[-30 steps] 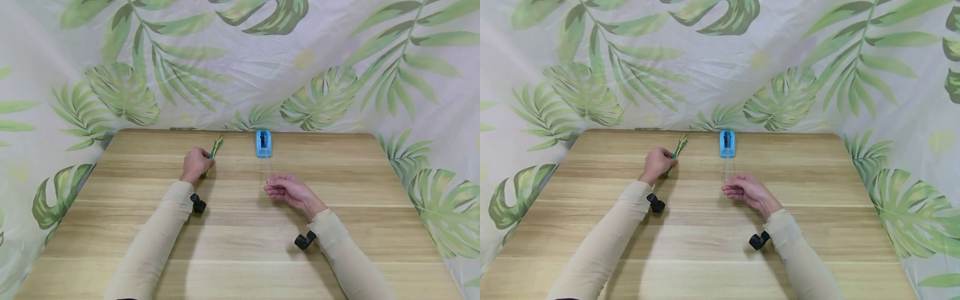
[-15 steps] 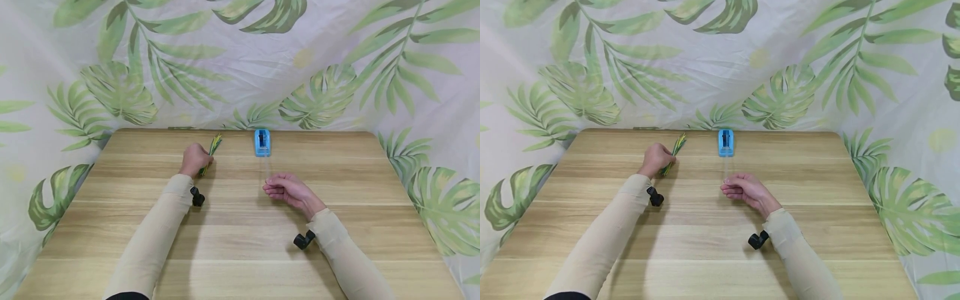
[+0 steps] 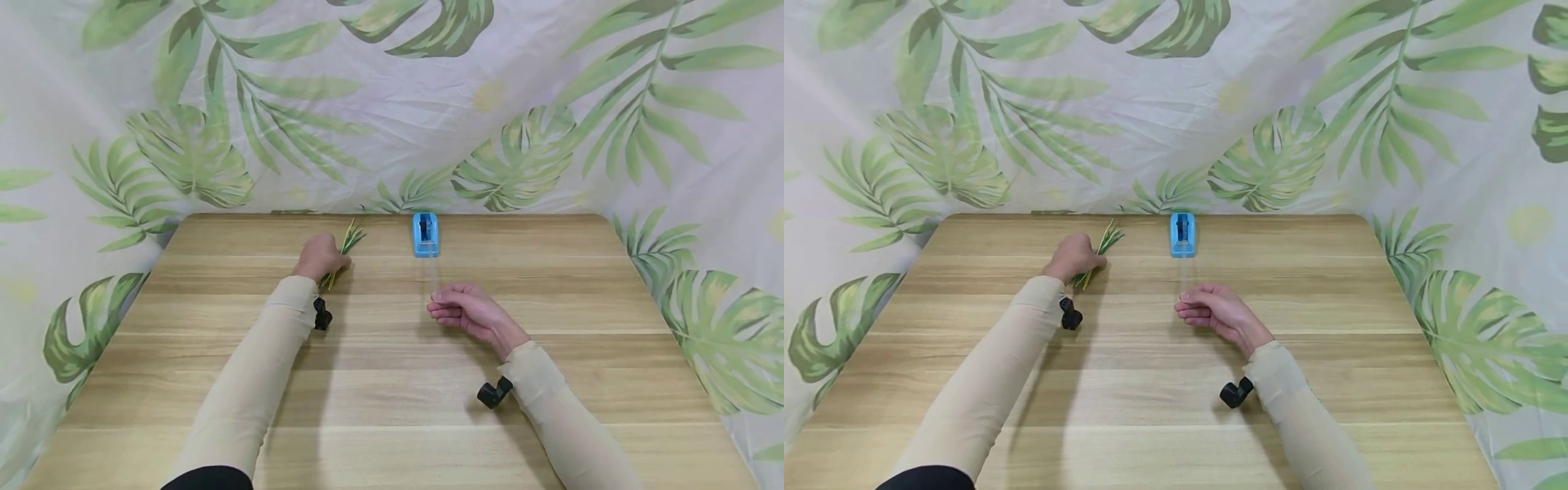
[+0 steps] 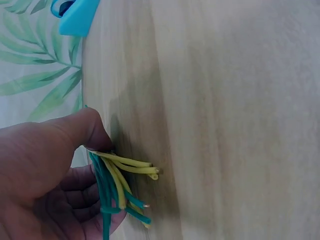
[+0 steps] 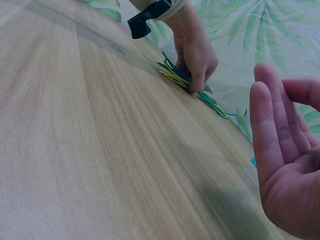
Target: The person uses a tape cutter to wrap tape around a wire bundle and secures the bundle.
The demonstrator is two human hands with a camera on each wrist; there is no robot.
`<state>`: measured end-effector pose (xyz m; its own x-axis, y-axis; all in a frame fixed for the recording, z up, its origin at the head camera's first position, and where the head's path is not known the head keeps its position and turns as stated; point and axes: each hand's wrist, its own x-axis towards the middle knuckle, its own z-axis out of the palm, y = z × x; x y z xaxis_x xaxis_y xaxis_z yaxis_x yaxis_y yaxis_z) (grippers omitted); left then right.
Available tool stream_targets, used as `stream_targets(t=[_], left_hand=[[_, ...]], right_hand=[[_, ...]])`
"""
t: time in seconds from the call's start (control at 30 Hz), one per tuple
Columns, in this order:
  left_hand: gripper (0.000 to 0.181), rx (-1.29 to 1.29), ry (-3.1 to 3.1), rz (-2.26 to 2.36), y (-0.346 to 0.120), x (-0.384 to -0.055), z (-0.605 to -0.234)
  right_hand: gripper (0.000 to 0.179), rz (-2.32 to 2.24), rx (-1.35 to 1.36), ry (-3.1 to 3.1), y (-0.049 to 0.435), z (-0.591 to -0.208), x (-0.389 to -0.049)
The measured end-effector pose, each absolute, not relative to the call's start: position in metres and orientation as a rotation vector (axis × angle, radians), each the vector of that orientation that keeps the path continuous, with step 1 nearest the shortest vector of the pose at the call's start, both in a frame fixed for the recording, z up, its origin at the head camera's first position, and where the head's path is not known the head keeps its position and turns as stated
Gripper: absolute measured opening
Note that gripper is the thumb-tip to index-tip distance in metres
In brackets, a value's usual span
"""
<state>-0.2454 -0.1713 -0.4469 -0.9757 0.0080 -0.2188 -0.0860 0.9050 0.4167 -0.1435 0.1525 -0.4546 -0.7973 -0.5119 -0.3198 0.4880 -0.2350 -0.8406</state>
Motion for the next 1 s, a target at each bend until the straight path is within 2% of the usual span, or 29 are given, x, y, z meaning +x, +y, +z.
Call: stream_targets(t=[0.2,0.47,0.73,1.0], left_hand=[[0.029,0.015,2.868,0.530,-0.170,-0.245,-0.448],[0.029,0.062,2.865,0.582,-0.176,-0.243,-0.454],[0.030,0.097,2.841,0.484,-0.182,-0.240,-0.443],[0.024,0.095,2.765,0.695,-0.192,-0.237,-0.442]], right_hand=[[0.021,-2.078,-0.025,1.386,0.152,-0.457,-0.144],[0.022,-2.082,-0.024,1.380,0.150,-0.459,-0.142],[0.020,-2.083,-0.024,1.384,0.149,-0.458,-0.142],[0.020,-2.087,-0.027,1.376,0.149,-0.459,-0.143]])
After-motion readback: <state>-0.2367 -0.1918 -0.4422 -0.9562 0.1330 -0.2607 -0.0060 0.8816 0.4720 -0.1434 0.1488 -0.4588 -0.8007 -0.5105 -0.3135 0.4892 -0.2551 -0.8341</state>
